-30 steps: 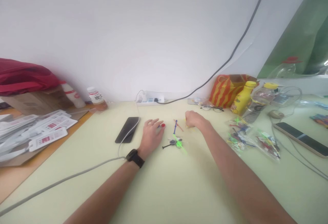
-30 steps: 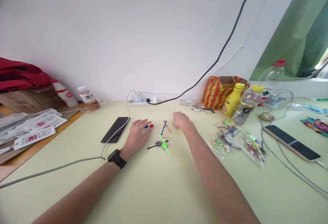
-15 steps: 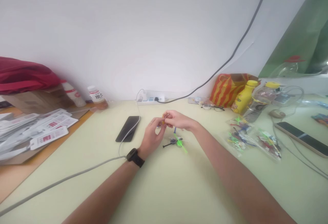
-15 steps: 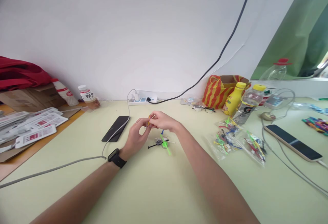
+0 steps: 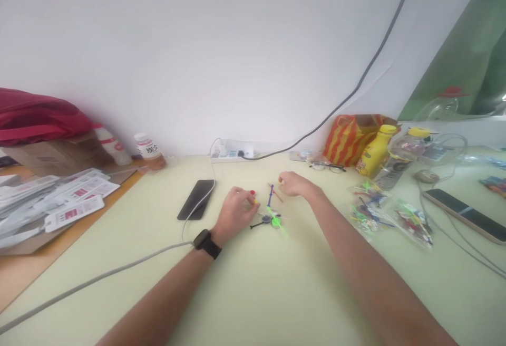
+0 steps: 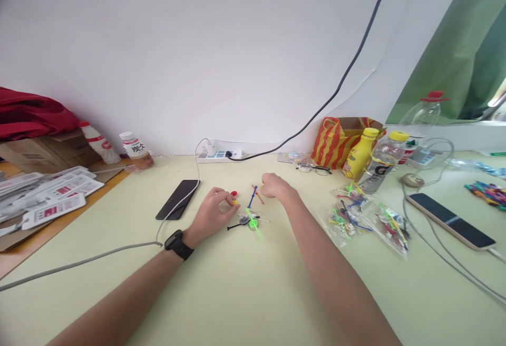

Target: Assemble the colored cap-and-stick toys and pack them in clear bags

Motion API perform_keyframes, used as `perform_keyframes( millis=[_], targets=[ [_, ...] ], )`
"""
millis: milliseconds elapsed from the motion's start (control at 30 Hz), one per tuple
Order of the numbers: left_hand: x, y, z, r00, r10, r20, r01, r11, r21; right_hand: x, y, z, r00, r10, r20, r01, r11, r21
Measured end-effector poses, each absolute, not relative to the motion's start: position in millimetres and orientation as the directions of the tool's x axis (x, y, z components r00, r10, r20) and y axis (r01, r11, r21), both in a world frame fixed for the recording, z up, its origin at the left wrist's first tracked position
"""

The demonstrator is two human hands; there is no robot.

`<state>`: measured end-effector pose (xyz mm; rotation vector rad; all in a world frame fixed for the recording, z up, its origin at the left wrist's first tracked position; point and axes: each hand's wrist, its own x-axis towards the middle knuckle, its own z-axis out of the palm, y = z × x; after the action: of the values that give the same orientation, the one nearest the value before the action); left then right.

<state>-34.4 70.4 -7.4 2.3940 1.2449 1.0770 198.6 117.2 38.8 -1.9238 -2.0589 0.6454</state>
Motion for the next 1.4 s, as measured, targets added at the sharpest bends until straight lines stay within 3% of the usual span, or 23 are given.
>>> perform_keyframes(
  millis=[167,333,567,800,1400],
  targets=[
    [-35,73,-10,0.366,0.756,0.542,0.680,-0.615,0.398,197,115,43,-0.142,0.977,-0.160,0.904,0.062,-0.424],
    [-35,72,-17,0.438,0.809,0.392,0.763,-0.565,0.313,183,109,52,-0.343,0.908,-0.241,0.858,0.199,-0.473],
    [-36,71,-11,0.160,0.920,0.357,0.882,-0.295,0.367,185,108,51,-0.345,0.904,-0.251,0.868,0.206,-0.451],
    [-41,78,-8,-0.052,0.942,0.332,0.944,-0.062,0.324,185,107,54,-0.348,0.891,-0.292,0.875,0.198,-0.441],
    [-64,97,-11,-0.093,0.961,0.259,0.942,0.000,0.336,182,99,63,-0.399,0.863,-0.311,0.881,0.267,-0.390]
  ],
)
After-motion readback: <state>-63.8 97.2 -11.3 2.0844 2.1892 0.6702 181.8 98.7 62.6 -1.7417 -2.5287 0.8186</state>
